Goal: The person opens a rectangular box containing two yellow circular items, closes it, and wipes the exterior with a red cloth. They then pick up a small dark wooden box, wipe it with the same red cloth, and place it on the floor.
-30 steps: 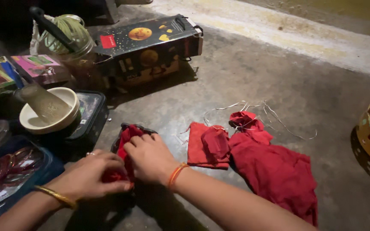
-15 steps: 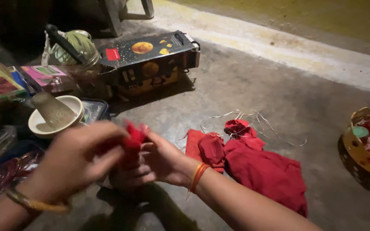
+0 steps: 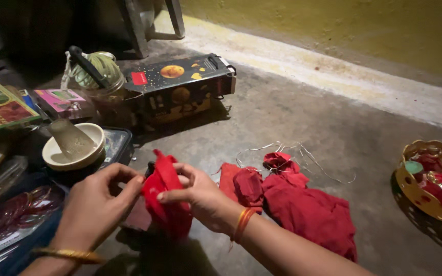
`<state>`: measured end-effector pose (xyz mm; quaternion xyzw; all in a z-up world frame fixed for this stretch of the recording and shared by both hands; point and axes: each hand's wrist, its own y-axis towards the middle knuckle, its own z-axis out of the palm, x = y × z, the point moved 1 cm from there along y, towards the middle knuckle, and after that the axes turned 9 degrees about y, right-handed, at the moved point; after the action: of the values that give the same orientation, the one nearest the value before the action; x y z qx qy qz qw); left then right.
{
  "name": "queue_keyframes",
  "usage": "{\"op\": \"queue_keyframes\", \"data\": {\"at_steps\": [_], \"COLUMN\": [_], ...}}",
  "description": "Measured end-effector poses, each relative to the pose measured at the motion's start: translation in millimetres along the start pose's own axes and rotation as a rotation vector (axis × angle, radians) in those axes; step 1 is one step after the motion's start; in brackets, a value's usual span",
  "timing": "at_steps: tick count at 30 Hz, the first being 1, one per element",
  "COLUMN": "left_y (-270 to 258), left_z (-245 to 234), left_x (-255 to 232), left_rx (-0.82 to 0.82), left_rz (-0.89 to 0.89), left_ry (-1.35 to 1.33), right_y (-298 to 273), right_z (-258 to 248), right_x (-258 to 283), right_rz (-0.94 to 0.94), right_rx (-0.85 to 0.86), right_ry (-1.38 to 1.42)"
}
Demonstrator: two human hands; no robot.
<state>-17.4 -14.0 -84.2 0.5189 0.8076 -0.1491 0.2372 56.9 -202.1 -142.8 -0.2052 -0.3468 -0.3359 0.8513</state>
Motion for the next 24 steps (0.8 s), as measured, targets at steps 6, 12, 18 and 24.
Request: {"op": "queue_keyframes", "data": {"at_steps": [6,12,18,24], "left_y": [33.8,36.5,21.2,23.9], "left_z": [58.2,23.9,2.8,-6.1], "left_x": [44.0,18.5,-10.2,-12.6], "left_rx": [0.370,-0.049,-0.044,-0.010], "left_rz": [-0.244,0.039,0.055,-0.028], "left_ry": [-0.822,-0.569,-0.745,-0.863], "right_y": [-13.2,-24.6,-6.5,-0.1], "right_z": [25.6,29.1,-3.0,-22.5], "right_x": [0.2,14.9,-3.4,8.1], "right_rz": [-0.188,-0.279,-0.165,-0.032], "right_rx": [-0.056,-0.246,-0.164,-0.318], "right_ry": [-0.611,-0.854,-0.379,-0.023]}}
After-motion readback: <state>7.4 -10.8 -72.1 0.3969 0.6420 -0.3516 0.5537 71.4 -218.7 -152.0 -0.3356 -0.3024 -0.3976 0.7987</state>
